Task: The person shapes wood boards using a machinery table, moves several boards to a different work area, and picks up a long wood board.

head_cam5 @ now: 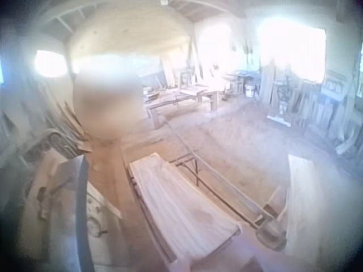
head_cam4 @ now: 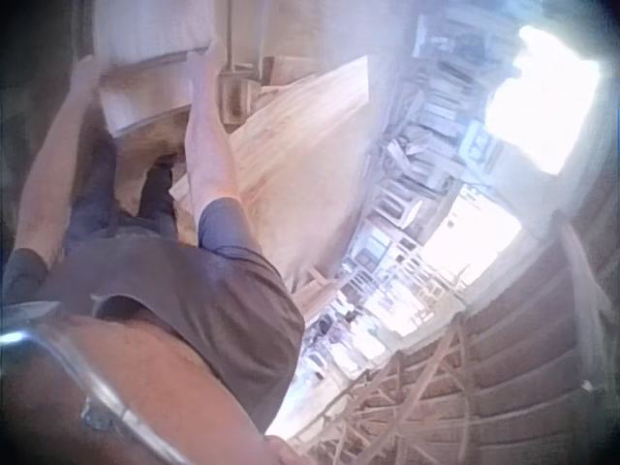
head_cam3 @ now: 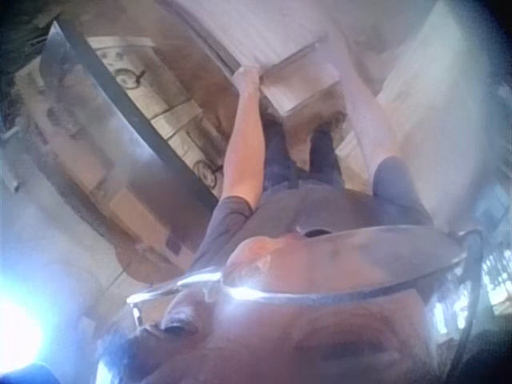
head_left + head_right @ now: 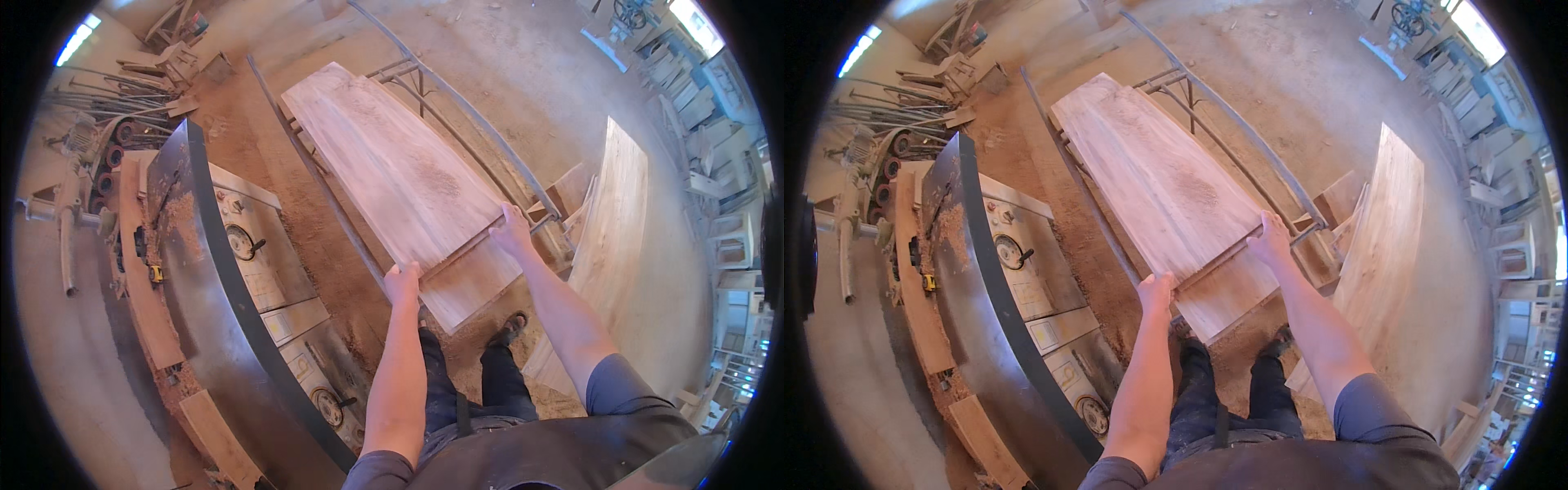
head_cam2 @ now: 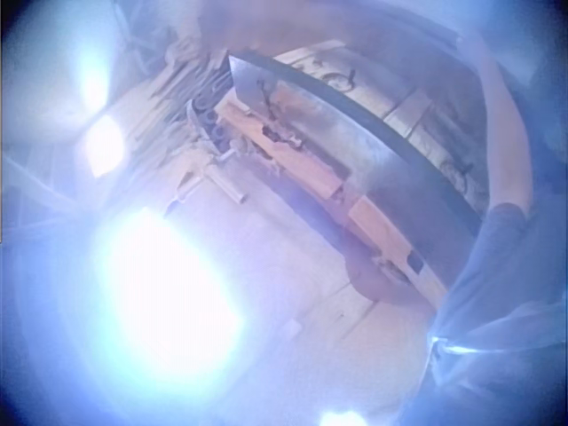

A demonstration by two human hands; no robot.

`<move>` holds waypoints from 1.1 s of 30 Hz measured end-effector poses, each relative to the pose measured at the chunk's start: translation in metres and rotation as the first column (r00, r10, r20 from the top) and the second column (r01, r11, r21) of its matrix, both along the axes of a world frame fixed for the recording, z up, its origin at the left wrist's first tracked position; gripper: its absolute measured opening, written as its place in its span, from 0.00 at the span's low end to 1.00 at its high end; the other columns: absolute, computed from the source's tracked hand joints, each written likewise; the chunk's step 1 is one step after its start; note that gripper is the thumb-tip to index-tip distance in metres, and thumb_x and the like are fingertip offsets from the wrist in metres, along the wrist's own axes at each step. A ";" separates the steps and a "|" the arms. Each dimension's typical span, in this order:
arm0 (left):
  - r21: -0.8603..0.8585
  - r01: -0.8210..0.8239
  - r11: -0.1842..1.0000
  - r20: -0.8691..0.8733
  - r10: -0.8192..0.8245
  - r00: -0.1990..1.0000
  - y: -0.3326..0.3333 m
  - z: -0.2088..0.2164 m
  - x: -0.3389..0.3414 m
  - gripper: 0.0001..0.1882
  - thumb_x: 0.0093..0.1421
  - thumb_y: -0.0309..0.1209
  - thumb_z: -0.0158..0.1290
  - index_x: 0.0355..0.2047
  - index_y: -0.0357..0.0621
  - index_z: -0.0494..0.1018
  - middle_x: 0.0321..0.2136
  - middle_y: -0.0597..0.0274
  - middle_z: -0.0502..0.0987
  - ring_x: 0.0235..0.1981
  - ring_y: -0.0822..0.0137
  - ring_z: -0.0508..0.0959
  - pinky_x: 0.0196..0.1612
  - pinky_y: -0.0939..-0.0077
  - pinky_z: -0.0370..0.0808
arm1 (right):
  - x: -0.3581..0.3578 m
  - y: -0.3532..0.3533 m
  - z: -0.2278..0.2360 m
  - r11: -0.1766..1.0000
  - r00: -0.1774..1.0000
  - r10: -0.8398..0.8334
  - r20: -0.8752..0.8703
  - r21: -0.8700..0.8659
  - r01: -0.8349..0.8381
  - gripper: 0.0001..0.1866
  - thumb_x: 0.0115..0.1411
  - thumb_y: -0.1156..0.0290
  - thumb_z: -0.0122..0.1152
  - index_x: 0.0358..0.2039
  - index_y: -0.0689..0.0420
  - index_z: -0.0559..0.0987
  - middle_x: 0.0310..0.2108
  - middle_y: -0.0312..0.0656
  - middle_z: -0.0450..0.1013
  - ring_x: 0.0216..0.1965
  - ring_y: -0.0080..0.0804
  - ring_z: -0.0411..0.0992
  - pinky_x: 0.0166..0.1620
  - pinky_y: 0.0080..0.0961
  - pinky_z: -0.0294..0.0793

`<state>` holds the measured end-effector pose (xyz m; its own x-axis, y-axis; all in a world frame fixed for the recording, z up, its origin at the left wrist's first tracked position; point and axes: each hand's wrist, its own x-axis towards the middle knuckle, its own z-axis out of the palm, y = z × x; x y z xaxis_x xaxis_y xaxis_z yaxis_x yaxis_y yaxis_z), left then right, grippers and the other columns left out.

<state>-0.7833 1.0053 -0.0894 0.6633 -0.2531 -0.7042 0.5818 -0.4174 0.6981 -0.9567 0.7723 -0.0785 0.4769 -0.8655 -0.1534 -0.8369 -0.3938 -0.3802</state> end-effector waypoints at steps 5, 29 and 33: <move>-0.080 0.026 0.996 -0.136 -0.037 0.990 0.020 -0.003 0.035 0.09 0.57 0.29 0.59 0.30 0.35 0.73 0.21 0.61 0.74 0.21 0.68 0.73 0.24 0.71 0.69 | 0.014 0.036 0.023 0.994 0.993 0.088 -0.075 -0.064 -0.093 0.37 0.47 0.61 0.65 0.58 0.61 0.70 0.60 0.53 0.67 0.63 0.47 0.63 0.66 0.40 0.58; 0.772 0.433 0.465 0.537 -0.842 -0.053 0.118 0.257 -0.128 0.07 0.48 0.28 0.58 0.27 0.41 0.73 0.28 0.58 0.71 0.27 0.58 0.78 0.27 0.64 0.77 | 0.096 0.117 0.155 -0.060 0.565 -0.812 0.143 0.944 -0.325 0.29 0.63 0.63 0.59 0.59 0.68 0.66 0.56 0.56 0.70 0.53 0.52 0.72 0.60 0.54 0.69; 0.808 0.421 0.412 0.490 -0.867 -0.092 0.130 0.246 -0.127 0.06 0.49 0.28 0.56 0.27 0.43 0.71 0.28 0.58 0.71 0.28 0.58 0.77 0.30 0.64 0.76 | 0.082 0.127 0.093 -0.014 0.583 -0.794 0.173 0.953 -0.302 0.25 0.56 0.79 0.58 0.56 0.69 0.69 0.51 0.56 0.74 0.49 0.49 0.75 0.56 0.54 0.73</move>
<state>-0.9100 1.1353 0.1563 0.4674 -0.8772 -0.1099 -0.8594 -0.4800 0.1761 -0.8748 0.8993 0.0149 0.6546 -0.2738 -0.7047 -0.0818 0.9010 -0.4260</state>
